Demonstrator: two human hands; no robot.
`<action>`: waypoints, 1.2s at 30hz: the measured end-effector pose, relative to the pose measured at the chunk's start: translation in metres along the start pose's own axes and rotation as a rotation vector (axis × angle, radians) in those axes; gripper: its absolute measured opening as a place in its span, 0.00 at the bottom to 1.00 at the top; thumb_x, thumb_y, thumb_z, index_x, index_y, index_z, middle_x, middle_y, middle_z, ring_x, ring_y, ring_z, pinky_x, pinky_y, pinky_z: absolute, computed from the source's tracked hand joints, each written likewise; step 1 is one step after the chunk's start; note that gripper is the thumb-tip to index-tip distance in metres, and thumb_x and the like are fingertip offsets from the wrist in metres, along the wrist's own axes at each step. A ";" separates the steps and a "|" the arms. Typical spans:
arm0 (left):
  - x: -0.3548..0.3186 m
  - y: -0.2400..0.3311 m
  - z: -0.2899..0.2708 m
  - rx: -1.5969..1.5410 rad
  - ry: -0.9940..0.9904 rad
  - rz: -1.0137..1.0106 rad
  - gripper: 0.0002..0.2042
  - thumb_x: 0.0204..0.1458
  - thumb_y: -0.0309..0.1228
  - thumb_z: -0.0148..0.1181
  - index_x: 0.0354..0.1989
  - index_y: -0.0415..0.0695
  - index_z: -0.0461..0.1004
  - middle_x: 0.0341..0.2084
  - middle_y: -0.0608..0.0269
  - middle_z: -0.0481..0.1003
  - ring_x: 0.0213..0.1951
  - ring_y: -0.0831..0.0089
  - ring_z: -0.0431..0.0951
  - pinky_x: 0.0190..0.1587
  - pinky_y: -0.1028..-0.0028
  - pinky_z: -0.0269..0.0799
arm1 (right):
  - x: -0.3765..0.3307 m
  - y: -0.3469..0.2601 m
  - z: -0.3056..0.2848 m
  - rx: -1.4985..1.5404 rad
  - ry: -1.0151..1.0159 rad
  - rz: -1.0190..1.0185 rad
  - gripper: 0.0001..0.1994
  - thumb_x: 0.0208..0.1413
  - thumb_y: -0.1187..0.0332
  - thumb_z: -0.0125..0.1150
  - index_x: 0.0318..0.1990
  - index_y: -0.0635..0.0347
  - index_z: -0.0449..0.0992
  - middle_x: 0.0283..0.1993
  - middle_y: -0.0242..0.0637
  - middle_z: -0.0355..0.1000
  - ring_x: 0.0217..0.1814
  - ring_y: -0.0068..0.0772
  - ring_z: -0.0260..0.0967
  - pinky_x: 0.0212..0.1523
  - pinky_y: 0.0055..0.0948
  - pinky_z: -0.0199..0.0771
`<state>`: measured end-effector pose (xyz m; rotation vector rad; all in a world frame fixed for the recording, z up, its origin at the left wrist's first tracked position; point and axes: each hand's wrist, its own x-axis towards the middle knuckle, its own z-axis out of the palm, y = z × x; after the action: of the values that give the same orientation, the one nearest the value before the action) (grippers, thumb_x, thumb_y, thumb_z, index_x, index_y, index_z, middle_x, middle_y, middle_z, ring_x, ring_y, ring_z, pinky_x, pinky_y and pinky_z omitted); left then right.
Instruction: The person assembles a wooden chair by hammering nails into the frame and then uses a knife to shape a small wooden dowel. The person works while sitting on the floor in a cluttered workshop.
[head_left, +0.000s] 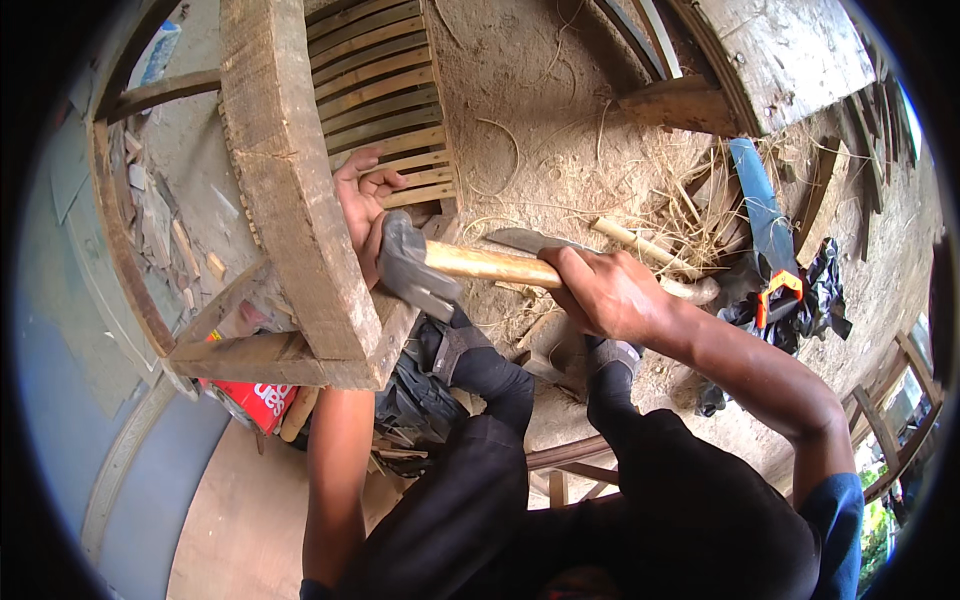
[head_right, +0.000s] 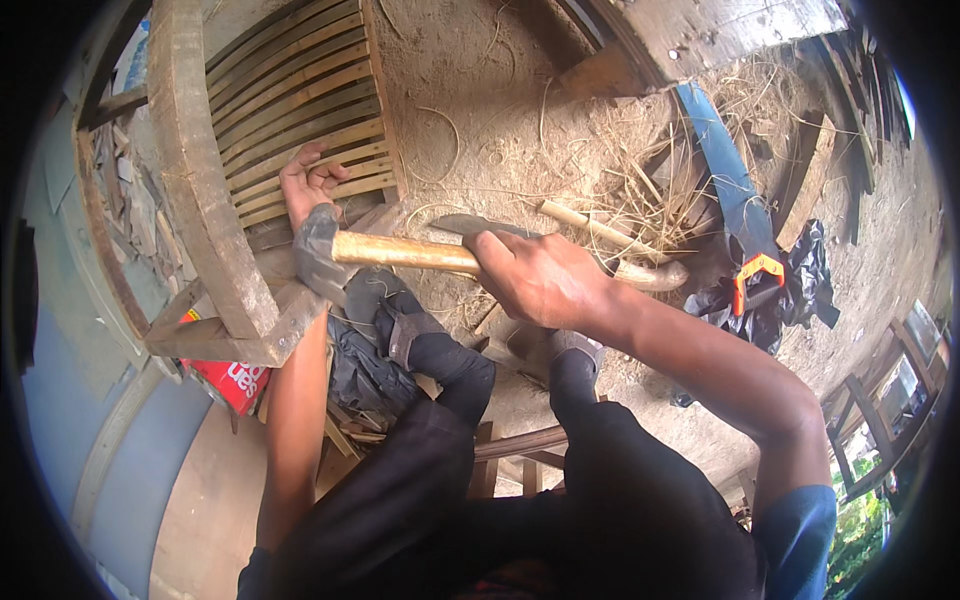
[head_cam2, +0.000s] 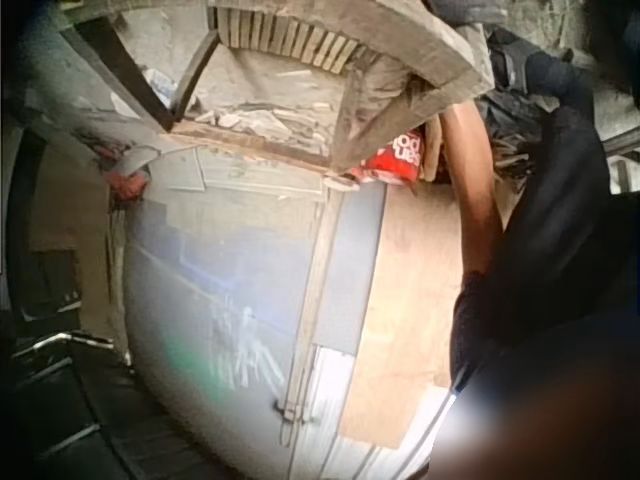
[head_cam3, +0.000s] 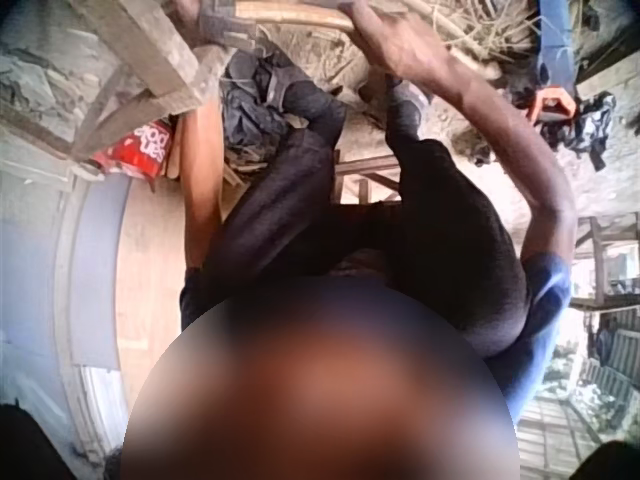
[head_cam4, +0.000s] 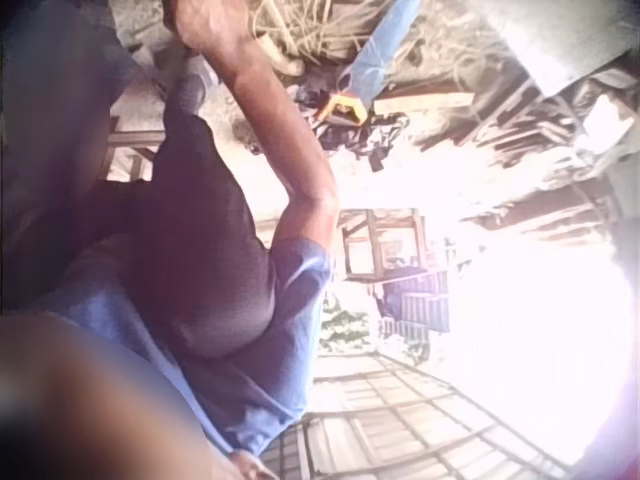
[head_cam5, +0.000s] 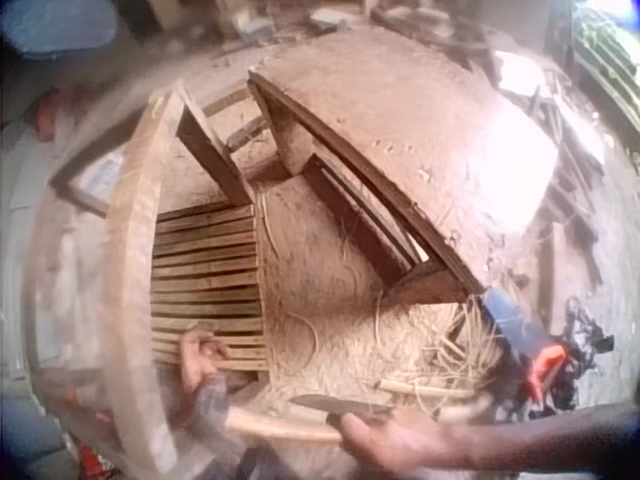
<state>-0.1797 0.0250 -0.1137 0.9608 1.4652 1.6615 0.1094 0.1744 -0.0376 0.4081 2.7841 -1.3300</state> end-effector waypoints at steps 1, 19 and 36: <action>-0.002 0.000 0.003 0.004 0.041 -0.032 0.33 0.41 0.19 0.53 0.63 0.37 0.59 0.62 0.50 0.62 0.48 0.68 0.72 0.58 0.65 0.69 | 0.002 0.000 -0.002 -0.025 -0.050 0.060 0.09 0.65 0.71 0.53 0.48 0.62 0.64 0.24 0.43 0.73 0.19 0.49 0.74 0.18 0.47 0.72; -0.005 0.002 0.005 0.132 0.052 -0.035 0.31 0.42 0.14 0.44 0.62 0.34 0.60 0.58 0.51 0.66 0.48 0.68 0.71 0.57 0.66 0.69 | -0.012 0.021 0.004 -0.110 -0.053 0.104 0.08 0.66 0.69 0.55 0.45 0.61 0.64 0.26 0.42 0.74 0.14 0.37 0.69 0.13 0.40 0.67; -0.110 0.152 0.067 0.333 0.361 -0.002 0.08 0.63 0.22 0.56 0.48 0.36 0.76 0.38 0.62 0.81 0.37 0.79 0.78 0.43 0.77 0.75 | -0.128 0.102 -0.019 -0.659 0.397 0.465 0.15 0.58 0.62 0.62 0.48 0.59 0.74 0.50 0.45 0.68 0.53 0.46 0.69 0.55 0.44 0.67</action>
<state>-0.0737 -0.0565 0.0342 0.8572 2.0311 1.6829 0.2596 0.2212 -0.0853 1.2620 2.9129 -0.2276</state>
